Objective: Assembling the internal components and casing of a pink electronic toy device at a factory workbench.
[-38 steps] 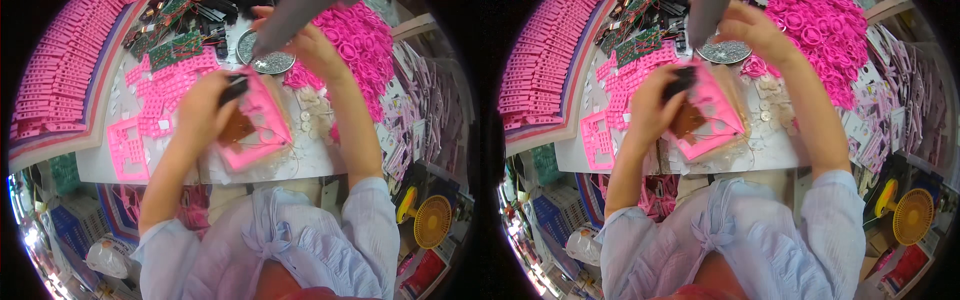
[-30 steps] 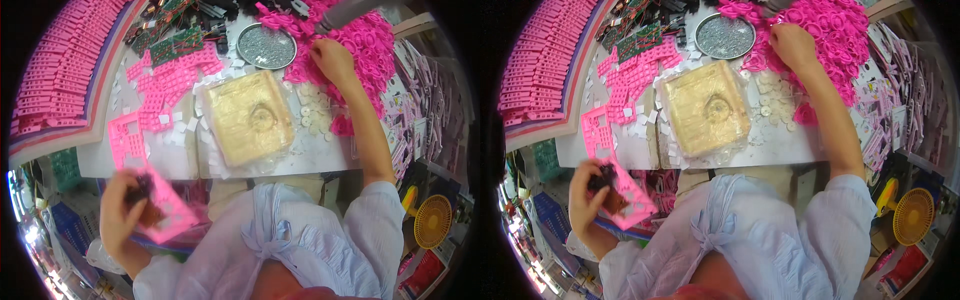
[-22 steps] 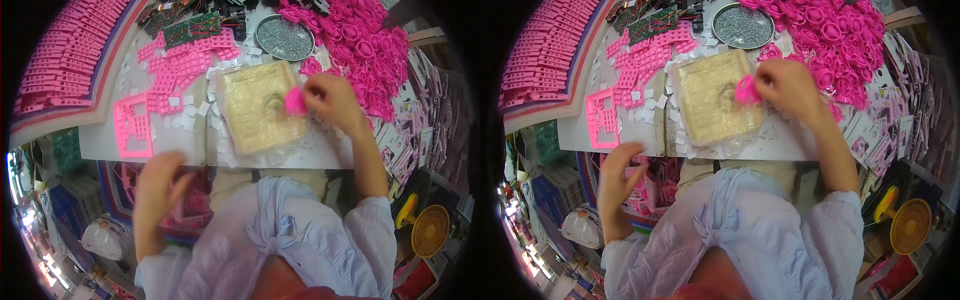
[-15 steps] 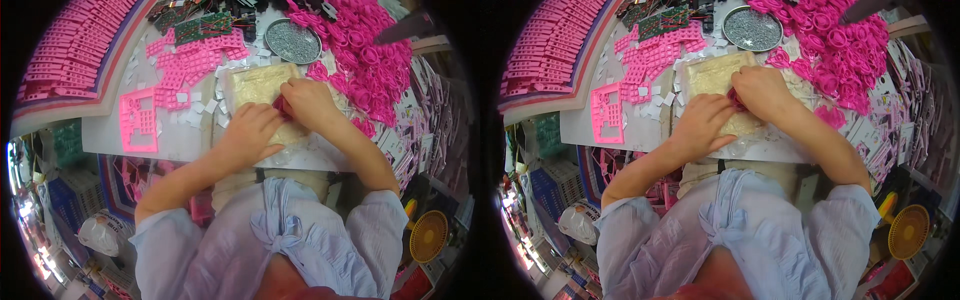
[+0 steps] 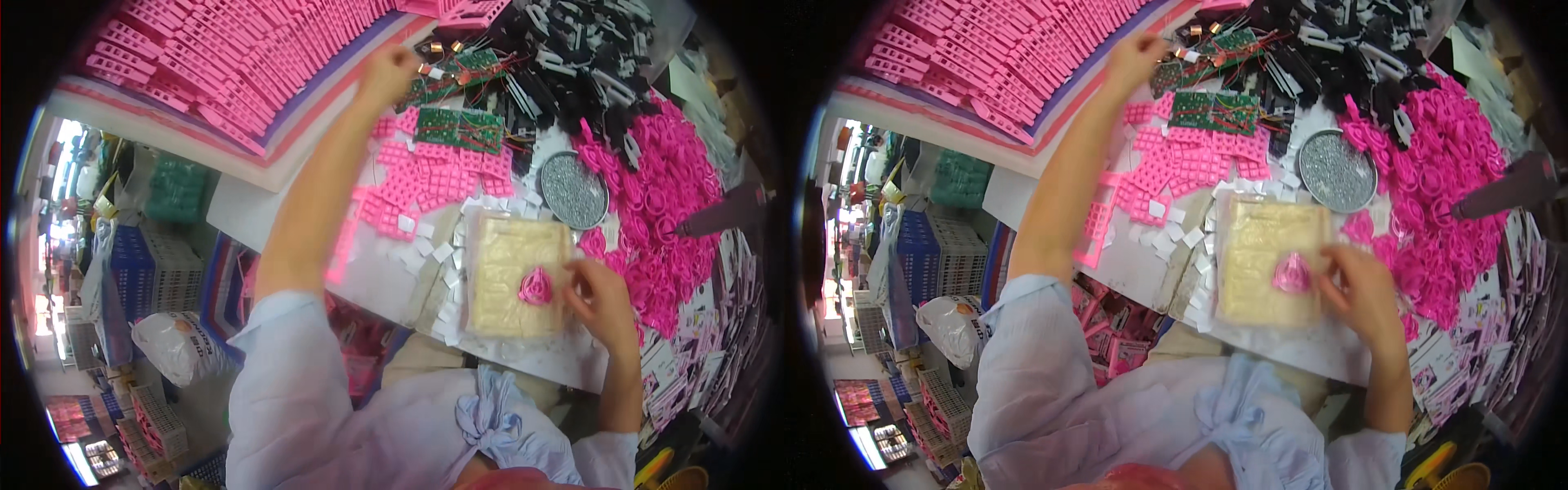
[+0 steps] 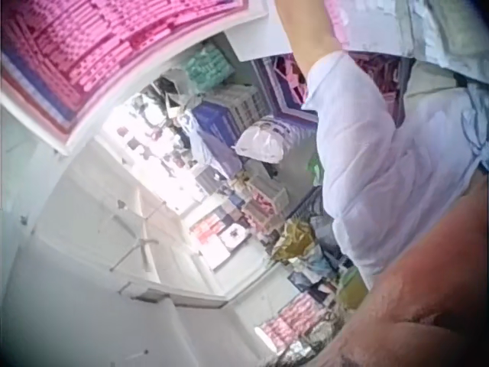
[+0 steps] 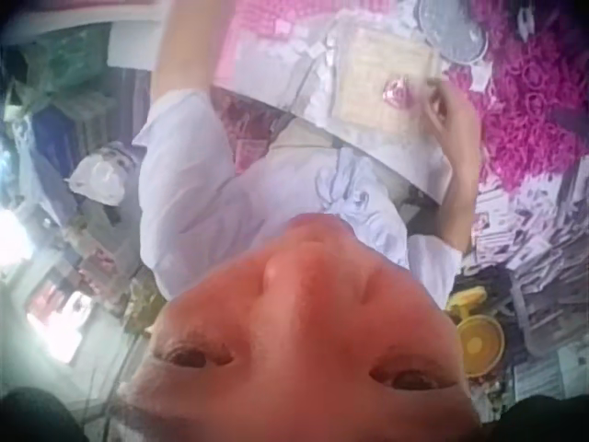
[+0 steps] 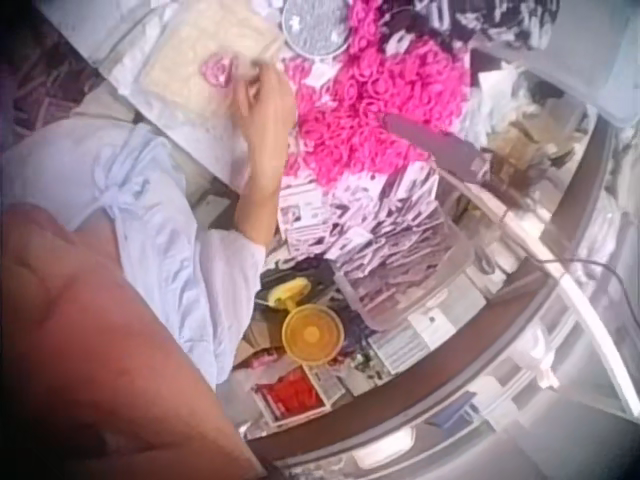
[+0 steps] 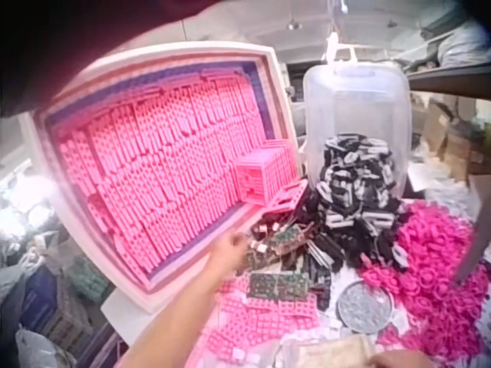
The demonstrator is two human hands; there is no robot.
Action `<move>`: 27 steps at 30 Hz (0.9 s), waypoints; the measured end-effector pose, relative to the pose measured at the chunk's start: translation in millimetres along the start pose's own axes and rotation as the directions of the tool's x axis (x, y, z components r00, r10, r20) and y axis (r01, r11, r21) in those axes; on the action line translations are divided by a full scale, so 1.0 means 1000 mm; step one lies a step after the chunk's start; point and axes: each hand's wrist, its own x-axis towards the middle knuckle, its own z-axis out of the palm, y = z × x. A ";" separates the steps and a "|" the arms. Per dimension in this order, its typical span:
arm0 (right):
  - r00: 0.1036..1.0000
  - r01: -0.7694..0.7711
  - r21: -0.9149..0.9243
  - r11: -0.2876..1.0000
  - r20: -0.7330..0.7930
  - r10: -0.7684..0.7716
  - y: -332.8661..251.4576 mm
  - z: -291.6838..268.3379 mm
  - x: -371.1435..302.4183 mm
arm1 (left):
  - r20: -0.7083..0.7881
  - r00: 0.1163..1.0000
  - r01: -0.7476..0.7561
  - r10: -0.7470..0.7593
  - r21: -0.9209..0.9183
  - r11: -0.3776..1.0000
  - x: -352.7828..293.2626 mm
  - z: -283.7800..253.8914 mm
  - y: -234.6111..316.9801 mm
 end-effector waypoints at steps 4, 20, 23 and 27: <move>0.994 -0.017 0.110 0.994 -0.101 0.028 0.027 -0.005 -0.029 | -0.247 0.955 0.268 -0.166 0.472 0.840 0.085 -0.032 -0.113; 0.984 -0.122 0.106 0.987 -0.116 0.135 0.029 -0.016 -0.046 | -0.013 0.976 -0.163 0.219 0.627 0.762 0.219 0.090 -0.023; 0.971 -0.190 0.185 0.964 -0.113 0.213 0.027 -0.016 -0.045 | -0.151 0.973 -0.030 0.177 0.674 0.738 0.251 0.090 -0.037; 0.971 -0.153 0.012 0.988 -0.185 0.152 0.056 -0.018 -0.080 | -0.324 0.906 -0.102 0.271 0.456 0.884 0.258 0.098 -0.029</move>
